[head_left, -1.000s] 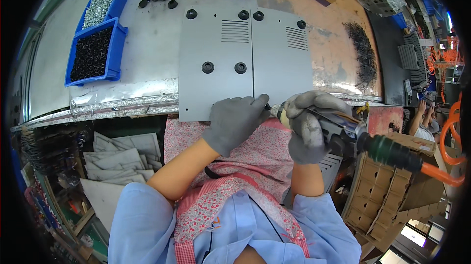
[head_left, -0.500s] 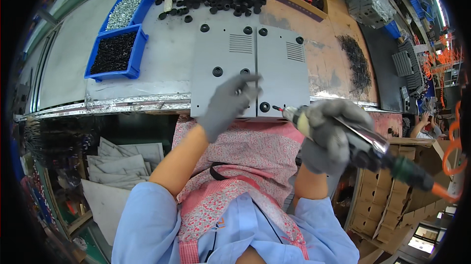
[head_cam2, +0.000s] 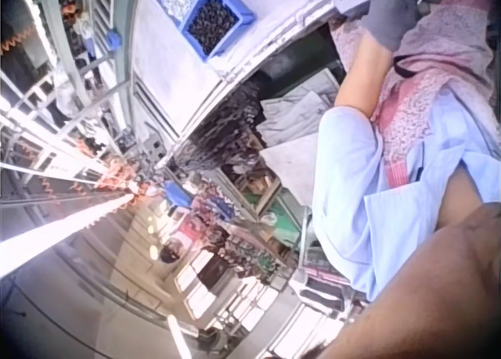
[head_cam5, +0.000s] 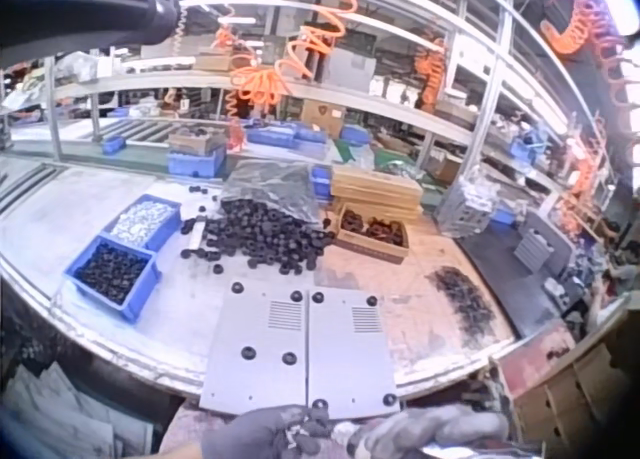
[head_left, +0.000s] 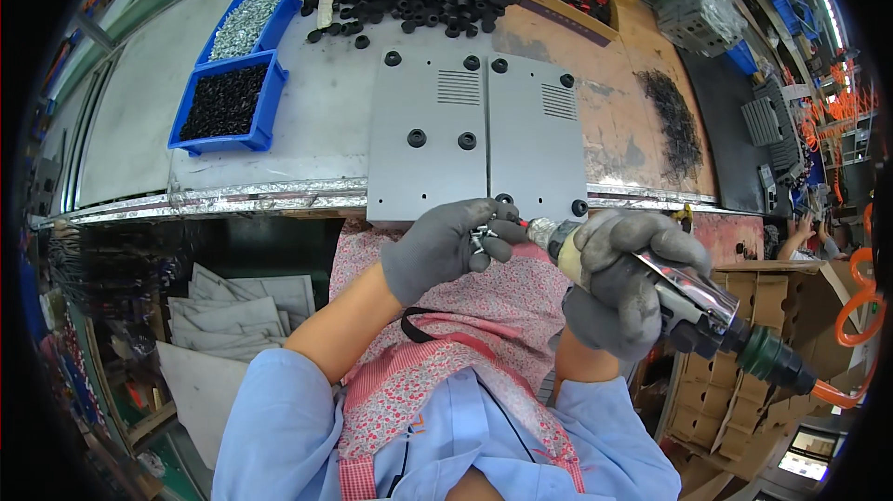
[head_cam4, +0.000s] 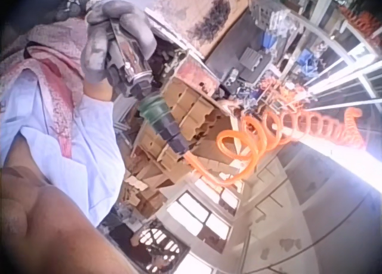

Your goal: Assembling and screwing components into metal chassis on a factory production line.

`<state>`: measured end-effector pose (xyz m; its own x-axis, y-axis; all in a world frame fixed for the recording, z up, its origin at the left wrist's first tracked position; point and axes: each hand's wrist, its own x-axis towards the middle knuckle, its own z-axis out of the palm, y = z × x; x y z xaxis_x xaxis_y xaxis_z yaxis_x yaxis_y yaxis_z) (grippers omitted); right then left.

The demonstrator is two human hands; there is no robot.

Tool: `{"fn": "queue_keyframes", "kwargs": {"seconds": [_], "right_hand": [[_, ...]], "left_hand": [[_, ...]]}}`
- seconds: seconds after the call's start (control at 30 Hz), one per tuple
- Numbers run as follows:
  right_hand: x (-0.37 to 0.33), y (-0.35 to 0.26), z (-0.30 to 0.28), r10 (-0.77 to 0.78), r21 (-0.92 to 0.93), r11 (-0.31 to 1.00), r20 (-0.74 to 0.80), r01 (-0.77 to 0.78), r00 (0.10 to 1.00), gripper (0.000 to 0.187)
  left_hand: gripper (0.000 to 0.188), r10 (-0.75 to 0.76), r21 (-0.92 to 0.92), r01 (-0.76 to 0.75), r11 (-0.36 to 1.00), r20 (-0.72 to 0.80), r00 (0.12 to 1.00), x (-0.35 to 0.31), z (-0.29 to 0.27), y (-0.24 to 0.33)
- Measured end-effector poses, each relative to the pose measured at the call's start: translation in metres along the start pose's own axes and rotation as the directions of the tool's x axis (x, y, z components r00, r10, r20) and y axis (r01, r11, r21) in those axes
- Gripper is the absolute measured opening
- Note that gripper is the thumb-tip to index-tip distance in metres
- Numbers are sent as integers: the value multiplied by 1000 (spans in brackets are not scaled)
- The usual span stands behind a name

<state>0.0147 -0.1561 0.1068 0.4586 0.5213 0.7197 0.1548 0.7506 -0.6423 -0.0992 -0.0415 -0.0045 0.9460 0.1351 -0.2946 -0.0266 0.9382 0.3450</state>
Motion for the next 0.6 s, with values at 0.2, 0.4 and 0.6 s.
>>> {"fn": "queue_keyframes", "kwargs": {"seconds": [0.2,0.4,0.6], "right_hand": [[-5,1,4,12,60,998,23,-13,1000,41],[-4,-1,9,11,33,999,-29,-10,1000,37],[3,4,11,-94,-65,993,85,99,992,39]], "left_hand": [[36,2,89,-4,996,16,1000,-7,9,0],[40,42,130,-43,991,5,999,-6,11,-3],[44,88,161,-81,984,-37,995,-5,20,-2]]}}
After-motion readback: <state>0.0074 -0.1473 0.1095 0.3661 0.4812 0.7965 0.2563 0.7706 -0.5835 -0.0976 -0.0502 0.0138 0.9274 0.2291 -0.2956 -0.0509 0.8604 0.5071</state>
